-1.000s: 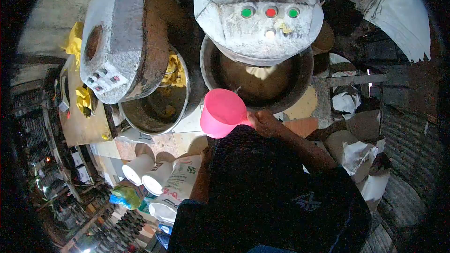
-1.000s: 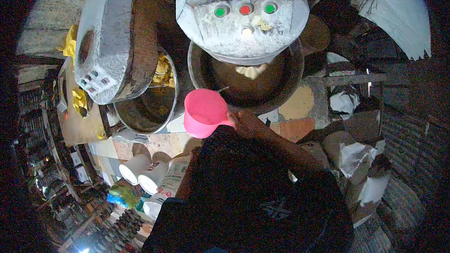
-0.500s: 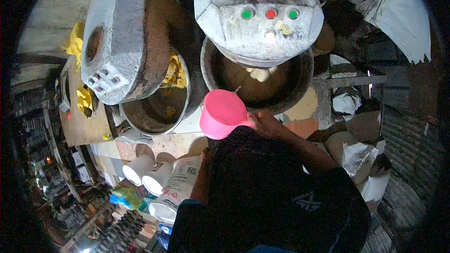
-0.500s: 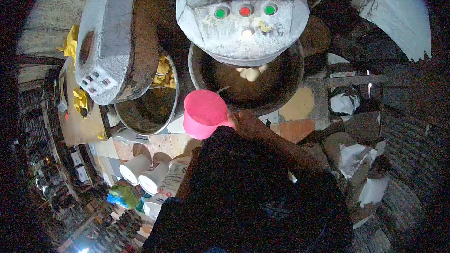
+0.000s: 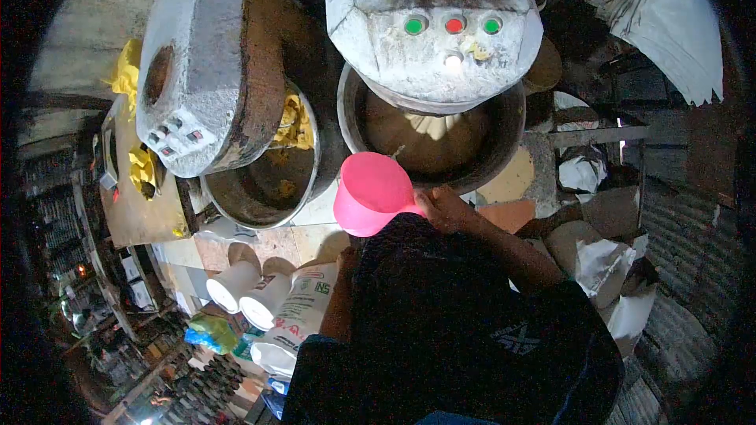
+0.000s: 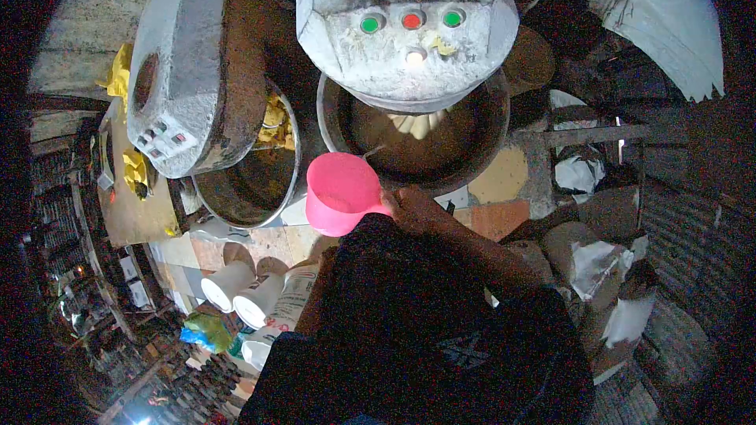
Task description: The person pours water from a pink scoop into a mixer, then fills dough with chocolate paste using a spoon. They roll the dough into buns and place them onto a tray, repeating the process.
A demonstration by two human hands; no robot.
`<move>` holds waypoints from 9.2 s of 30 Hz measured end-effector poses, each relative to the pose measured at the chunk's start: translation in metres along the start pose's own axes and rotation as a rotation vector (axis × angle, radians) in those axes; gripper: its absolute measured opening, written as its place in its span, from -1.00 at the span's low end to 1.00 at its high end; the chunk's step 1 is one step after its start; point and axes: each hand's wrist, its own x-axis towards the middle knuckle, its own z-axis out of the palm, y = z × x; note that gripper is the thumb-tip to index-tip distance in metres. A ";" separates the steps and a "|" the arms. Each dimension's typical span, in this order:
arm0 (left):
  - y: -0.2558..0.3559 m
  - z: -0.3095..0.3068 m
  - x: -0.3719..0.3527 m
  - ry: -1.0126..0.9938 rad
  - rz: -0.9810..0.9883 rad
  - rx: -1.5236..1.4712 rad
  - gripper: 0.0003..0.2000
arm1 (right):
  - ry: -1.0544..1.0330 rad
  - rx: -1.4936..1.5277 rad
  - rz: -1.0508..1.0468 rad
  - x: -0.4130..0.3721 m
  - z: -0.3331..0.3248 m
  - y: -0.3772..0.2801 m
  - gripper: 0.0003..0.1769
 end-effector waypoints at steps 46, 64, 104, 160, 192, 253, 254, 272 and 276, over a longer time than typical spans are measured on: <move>-0.003 0.004 -0.009 0.045 -0.032 -0.016 -0.53 | 0.011 0.174 0.044 -0.005 -0.011 -0.034 -0.51; -0.058 -0.037 -0.062 0.373 -0.094 -0.373 -0.50 | 0.013 -0.193 -0.335 0.076 -0.042 -0.246 -0.59; -0.411 -0.188 -0.102 0.449 -0.723 -1.084 -0.58 | 1.133 -0.674 -1.308 0.471 0.141 -0.612 -0.79; -1.385 -0.607 -0.093 0.484 -0.859 -1.186 -0.58 | -0.427 -0.043 -1.240 0.936 1.424 -1.276 -0.80; -2.027 -1.162 -0.190 1.688 -1.153 -1.000 -0.80 | -0.606 -0.004 -1.201 1.225 2.015 -1.618 -0.85; -1.931 -1.418 -0.201 2.362 -0.222 -2.041 -0.63 | -1.452 0.187 -1.257 1.135 2.151 -1.585 -0.62; -1.936 -1.424 -0.193 2.290 -0.208 -1.992 -0.62 | -1.553 0.158 -1.101 1.141 2.145 -1.596 -0.63; -2.072 -1.477 -0.180 1.997 -0.148 -2.251 -0.51 | -1.245 -0.983 -1.248 1.421 2.163 -1.612 -0.53; -2.090 -1.505 -0.176 2.006 -0.220 -2.207 -0.49 | -0.973 -0.868 -1.298 1.458 2.161 -1.616 -0.57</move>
